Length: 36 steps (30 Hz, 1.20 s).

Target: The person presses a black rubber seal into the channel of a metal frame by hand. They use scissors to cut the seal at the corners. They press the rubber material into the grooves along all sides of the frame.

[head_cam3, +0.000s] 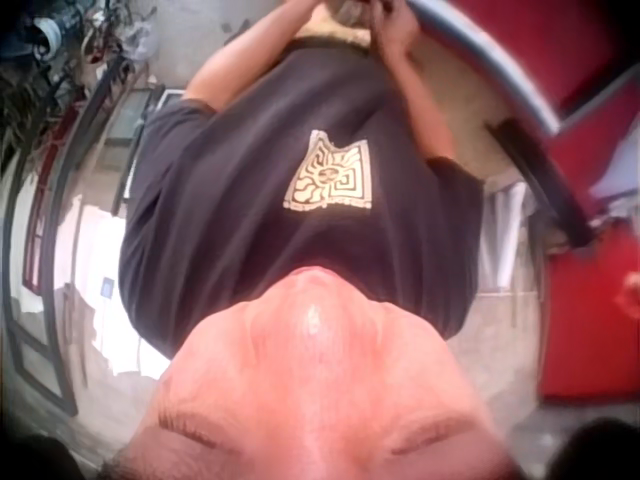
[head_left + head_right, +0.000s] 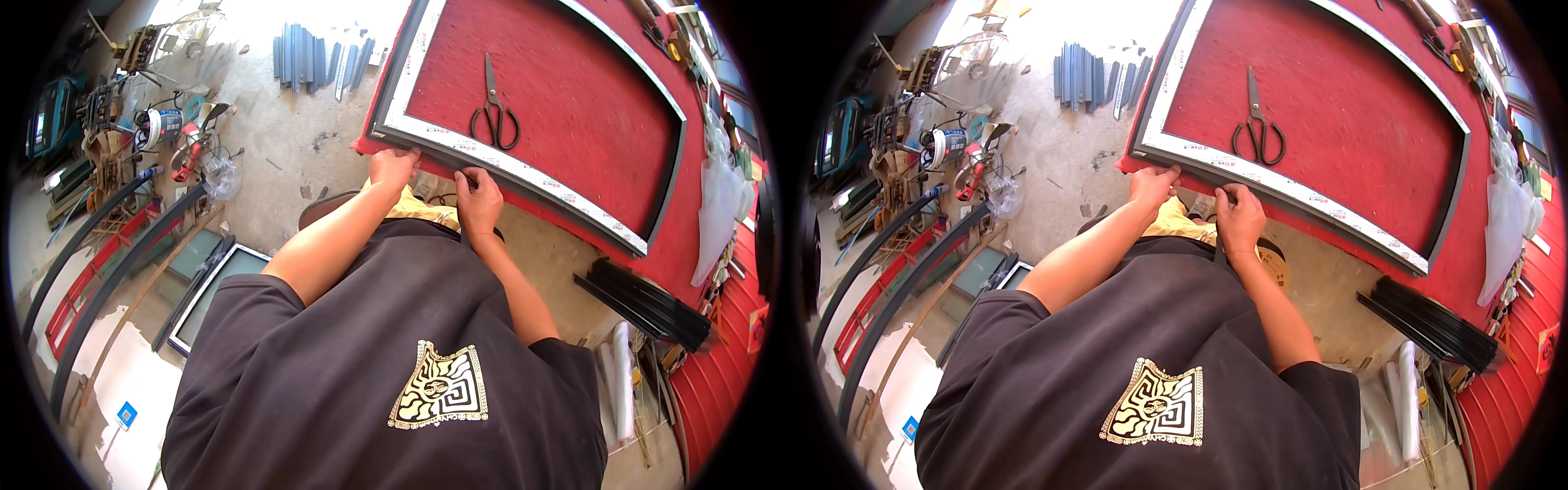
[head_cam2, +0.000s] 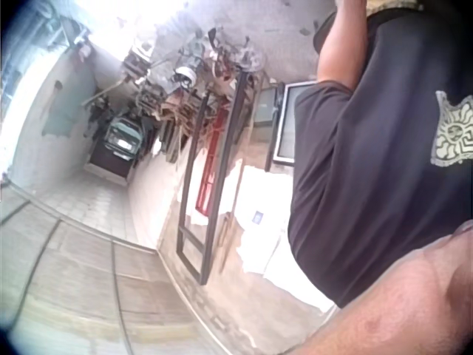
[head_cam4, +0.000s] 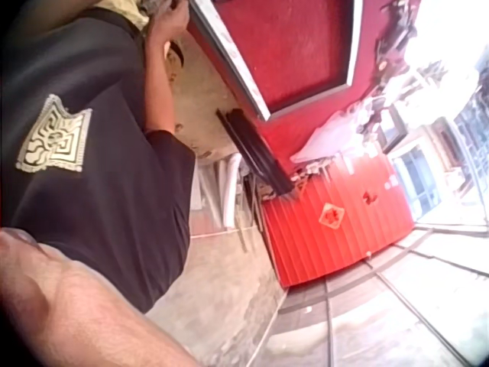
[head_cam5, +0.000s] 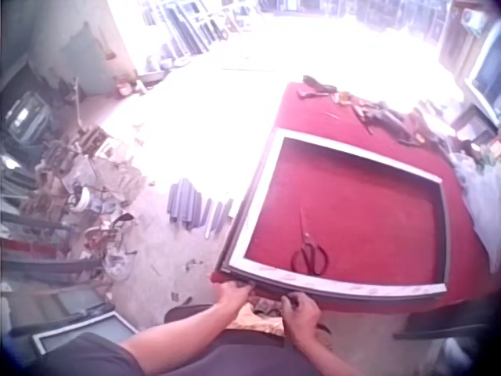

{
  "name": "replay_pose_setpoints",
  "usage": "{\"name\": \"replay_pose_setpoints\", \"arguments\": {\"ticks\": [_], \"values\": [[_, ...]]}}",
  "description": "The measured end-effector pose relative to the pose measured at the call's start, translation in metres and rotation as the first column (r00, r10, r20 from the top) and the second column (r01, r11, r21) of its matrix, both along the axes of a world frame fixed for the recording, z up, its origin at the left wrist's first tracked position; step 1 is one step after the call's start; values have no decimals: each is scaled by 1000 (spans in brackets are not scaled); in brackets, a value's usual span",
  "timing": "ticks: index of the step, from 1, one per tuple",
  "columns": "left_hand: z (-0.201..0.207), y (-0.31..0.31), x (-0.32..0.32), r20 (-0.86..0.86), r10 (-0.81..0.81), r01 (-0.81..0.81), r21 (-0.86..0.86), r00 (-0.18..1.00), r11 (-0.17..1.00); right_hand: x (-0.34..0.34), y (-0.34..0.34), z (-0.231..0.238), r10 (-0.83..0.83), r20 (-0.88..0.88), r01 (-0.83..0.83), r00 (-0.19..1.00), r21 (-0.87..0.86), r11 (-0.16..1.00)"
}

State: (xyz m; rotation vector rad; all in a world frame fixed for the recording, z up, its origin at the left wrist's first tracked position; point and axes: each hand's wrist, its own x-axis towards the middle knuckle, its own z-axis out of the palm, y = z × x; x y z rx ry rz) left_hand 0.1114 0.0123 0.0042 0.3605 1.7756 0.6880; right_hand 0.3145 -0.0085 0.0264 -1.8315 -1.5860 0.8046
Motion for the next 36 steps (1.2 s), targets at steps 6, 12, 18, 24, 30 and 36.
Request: {"name": "replay_pose_setpoints", "arguments": {"ticks": [6,12,18,24,30,36], "values": [[-3,-1,6,12,-22,22,-8,1000,1000,2,5,-9,60,153,-81,986,134,988],[-11,4,6,-32,-32,32,-4,999,999,5,3,-14,109,210,-149,972,188,971],[-2,-7,6,-195,-173,179,13,965,984,6,4,-20,114,254,-162,961,177,971],[55,-40,18,-491,-494,638,179,717,749,7,7,-19,114,238,-167,965,217,962],[46,-44,8,-869,-468,956,18,160,294,8,6,-15,115,252,-169,961,203,964],[48,-44,10,-914,-405,968,-119,-20,221,4,6,-17,92,221,-140,971,212,967]]}}
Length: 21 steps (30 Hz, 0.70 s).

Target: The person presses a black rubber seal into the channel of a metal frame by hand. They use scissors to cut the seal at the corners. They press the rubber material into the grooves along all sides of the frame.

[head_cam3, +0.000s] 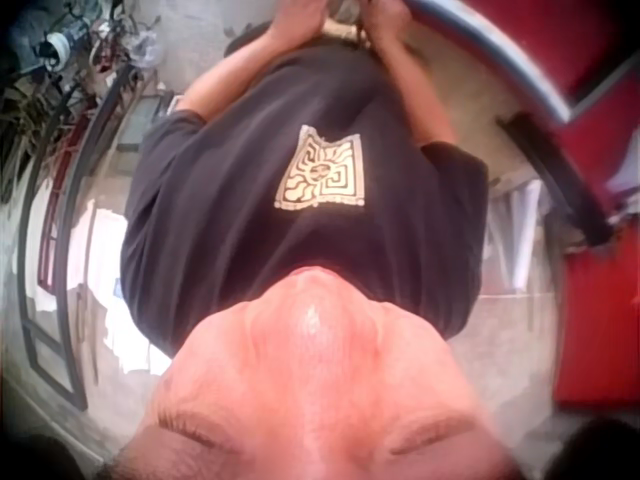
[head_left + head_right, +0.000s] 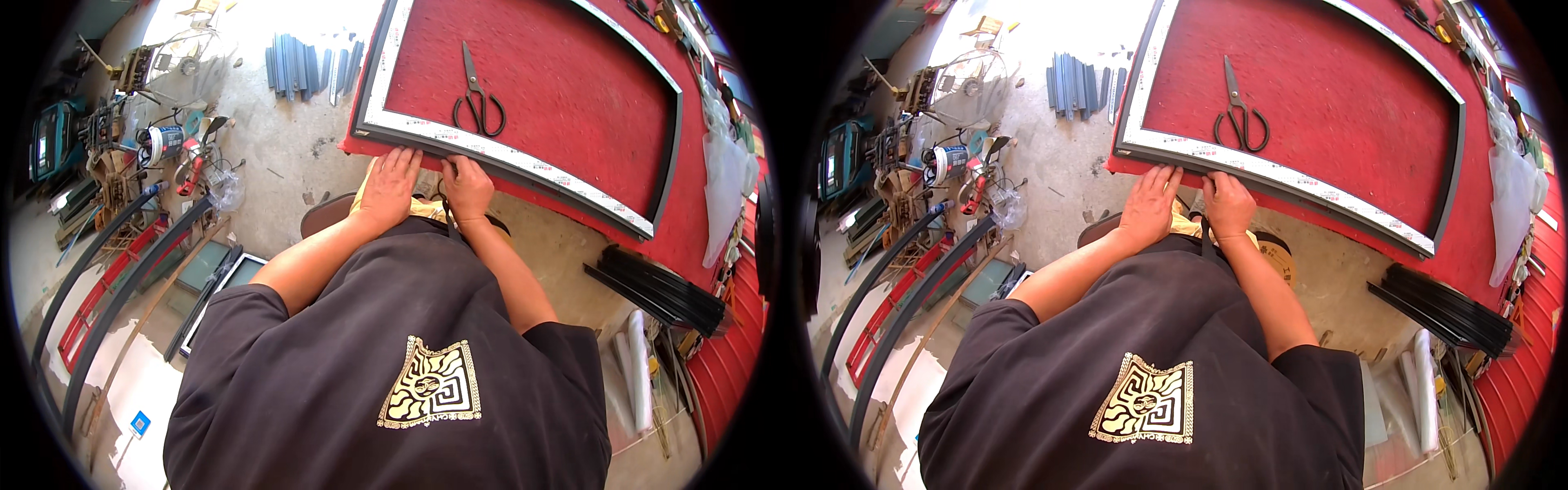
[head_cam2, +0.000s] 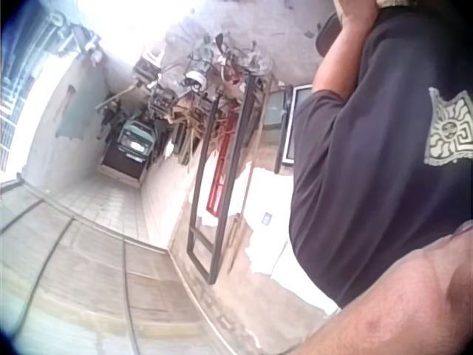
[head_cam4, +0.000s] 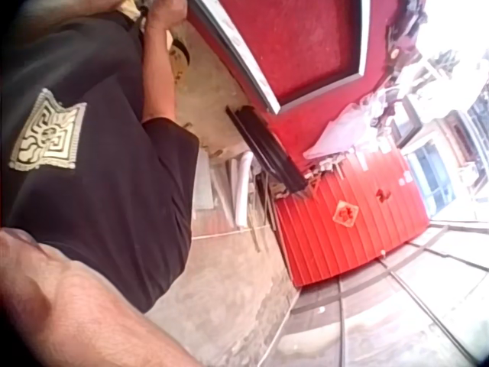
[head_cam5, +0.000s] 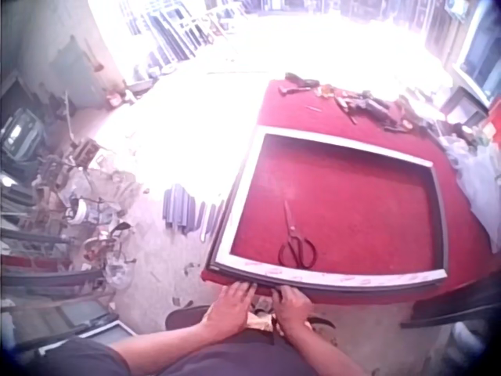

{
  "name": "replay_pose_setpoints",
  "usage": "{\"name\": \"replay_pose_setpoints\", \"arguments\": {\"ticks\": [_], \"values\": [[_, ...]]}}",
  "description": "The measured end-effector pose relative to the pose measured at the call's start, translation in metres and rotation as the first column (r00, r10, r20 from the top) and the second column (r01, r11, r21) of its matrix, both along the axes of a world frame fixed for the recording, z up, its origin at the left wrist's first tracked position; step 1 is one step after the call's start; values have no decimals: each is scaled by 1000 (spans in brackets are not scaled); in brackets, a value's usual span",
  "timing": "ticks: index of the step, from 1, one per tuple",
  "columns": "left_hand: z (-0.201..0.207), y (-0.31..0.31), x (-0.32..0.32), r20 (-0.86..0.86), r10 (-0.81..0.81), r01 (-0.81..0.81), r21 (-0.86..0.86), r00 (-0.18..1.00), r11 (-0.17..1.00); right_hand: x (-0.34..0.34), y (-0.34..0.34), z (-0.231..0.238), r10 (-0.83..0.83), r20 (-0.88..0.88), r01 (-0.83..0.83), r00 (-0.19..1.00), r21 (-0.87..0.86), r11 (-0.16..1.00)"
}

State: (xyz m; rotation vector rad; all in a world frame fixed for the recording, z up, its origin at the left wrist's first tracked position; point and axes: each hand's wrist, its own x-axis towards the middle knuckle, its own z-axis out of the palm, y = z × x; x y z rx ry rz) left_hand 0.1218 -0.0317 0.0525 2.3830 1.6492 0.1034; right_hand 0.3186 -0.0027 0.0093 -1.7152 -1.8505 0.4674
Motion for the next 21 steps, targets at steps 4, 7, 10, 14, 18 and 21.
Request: {"name": "replay_pose_setpoints", "arguments": {"ticks": [4,7,10,14,18,21], "values": [[-1,5,2,-34,3,-4,-20,999,1000,-1,-2,1,-1,-8,1,1000,11,1000],[4,8,6,-41,-11,10,-30,999,999,-1,-1,-2,-14,9,15,1000,-23,1000],[1,6,15,-53,-62,62,-1,997,998,-1,-3,-2,-10,1,10,1000,-25,1000],[4,8,12,-48,-127,128,18,991,992,-1,-1,-1,-8,2,9,1000,-36,999],[4,10,14,-27,-113,113,-9,993,994,-2,0,-1,-1,11,1,1000,-13,1000],[1,13,14,-17,-104,103,-5,994,995,-3,-1,-5,-1,14,1,1000,-2,1000]]}}
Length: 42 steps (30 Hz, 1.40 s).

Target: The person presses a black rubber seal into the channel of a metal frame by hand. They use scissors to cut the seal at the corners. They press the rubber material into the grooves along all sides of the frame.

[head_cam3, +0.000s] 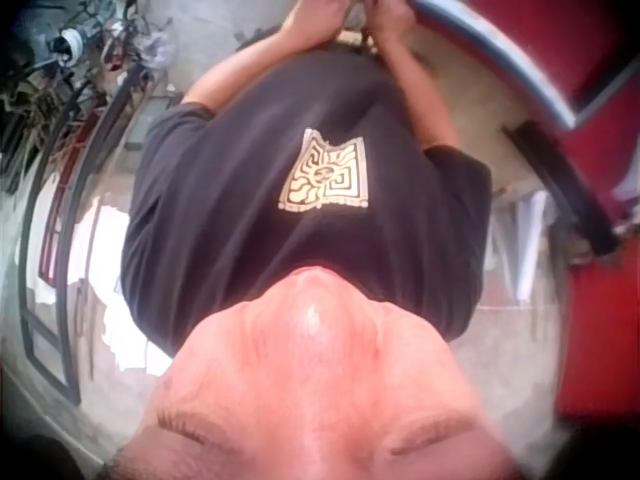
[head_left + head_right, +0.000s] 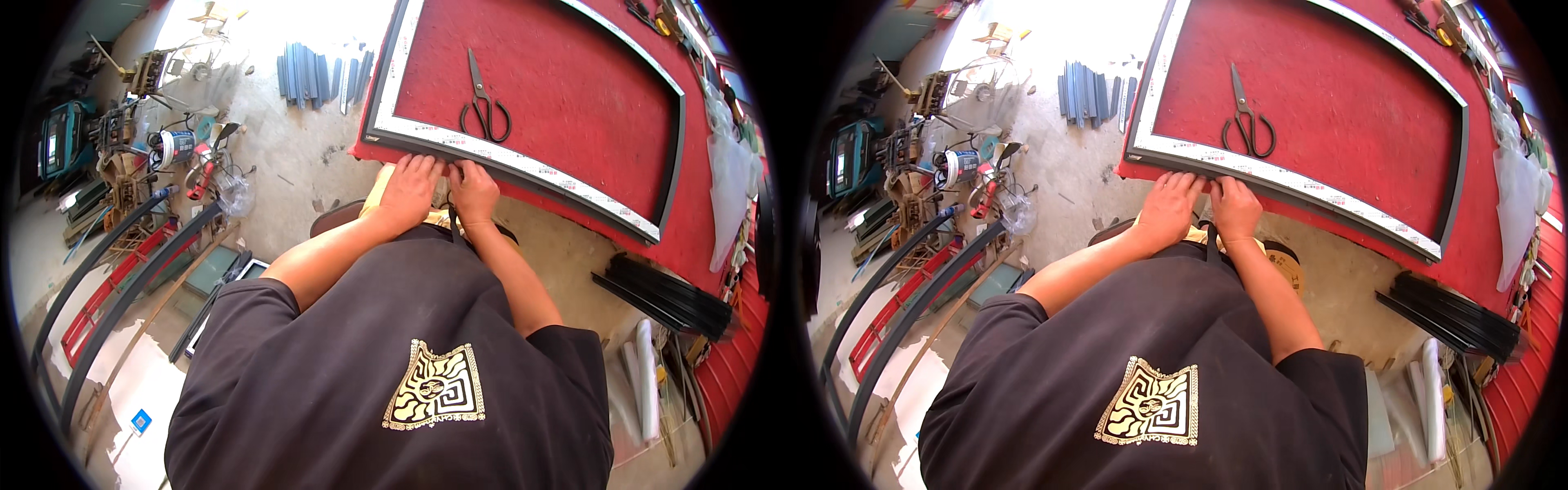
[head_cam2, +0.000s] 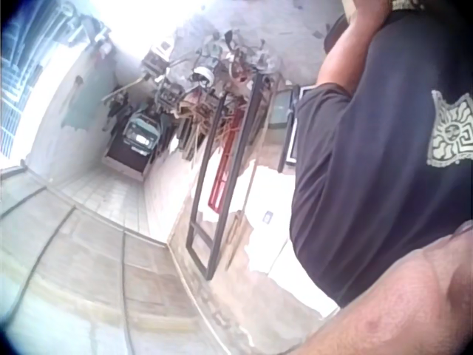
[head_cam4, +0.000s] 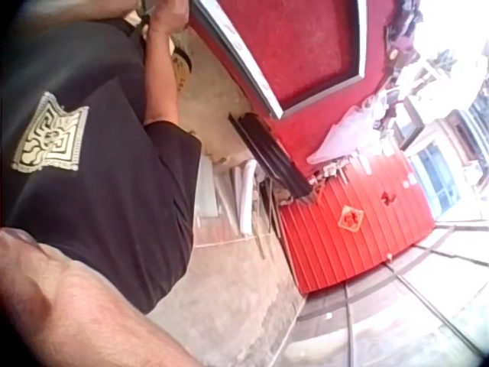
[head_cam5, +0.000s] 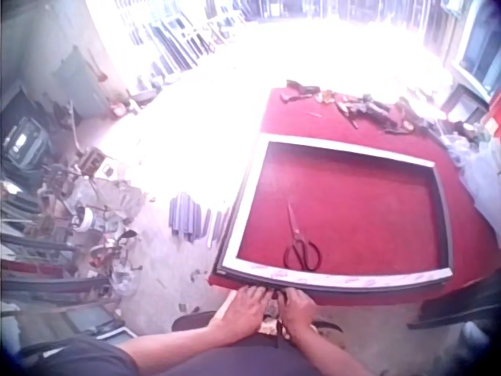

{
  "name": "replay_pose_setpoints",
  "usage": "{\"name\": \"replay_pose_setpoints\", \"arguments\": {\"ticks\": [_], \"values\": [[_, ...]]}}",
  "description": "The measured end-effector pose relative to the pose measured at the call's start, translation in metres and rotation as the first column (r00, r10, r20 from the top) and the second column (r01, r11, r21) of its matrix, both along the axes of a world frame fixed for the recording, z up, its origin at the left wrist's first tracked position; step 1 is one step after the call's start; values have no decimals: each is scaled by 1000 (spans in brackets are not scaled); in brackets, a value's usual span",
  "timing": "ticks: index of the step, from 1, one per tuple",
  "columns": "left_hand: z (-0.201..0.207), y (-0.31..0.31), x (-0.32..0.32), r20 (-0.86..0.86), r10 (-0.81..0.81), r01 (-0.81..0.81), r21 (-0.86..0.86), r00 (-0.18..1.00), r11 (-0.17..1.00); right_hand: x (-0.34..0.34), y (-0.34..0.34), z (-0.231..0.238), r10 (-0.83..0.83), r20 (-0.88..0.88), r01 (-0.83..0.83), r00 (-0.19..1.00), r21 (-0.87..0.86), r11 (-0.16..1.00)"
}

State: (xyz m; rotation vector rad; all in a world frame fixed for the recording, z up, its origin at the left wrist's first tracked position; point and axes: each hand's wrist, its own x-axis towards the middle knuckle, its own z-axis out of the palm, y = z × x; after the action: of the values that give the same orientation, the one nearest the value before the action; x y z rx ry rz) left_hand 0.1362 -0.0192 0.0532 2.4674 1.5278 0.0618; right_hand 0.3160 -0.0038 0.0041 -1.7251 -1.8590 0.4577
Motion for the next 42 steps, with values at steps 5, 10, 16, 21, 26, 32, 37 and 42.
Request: {"name": "replay_pose_setpoints", "arguments": {"ticks": [5,10,16,21,26,32,37,42], "values": [[2,-2,7,82,2,-7,61,997,998,1,1,3,-5,20,6,1000,-14,1000],[1,2,4,70,-16,17,-15,997,1000,1,-2,6,-17,29,19,999,-59,998],[-5,0,0,35,-45,45,-9,998,999,21,-9,21,-80,-159,51,984,-177,983],[-2,0,6,-18,-37,38,38,999,999,66,-30,33,-206,-217,139,954,-287,948],[4,2,12,-40,-41,39,-46,998,998,81,-20,28,-283,-178,243,942,-217,945],[7,2,18,-63,-46,44,-36,997,998,77,-16,10,-263,-102,262,959,-26,965],[12,5,19,-98,-68,67,-11,993,998,76,-20,-2,-263,-30,264,964,43,964],[9,3,20,-104,-107,115,77,989,990,79,-23,0,-233,-30,234,972,46,971]]}}
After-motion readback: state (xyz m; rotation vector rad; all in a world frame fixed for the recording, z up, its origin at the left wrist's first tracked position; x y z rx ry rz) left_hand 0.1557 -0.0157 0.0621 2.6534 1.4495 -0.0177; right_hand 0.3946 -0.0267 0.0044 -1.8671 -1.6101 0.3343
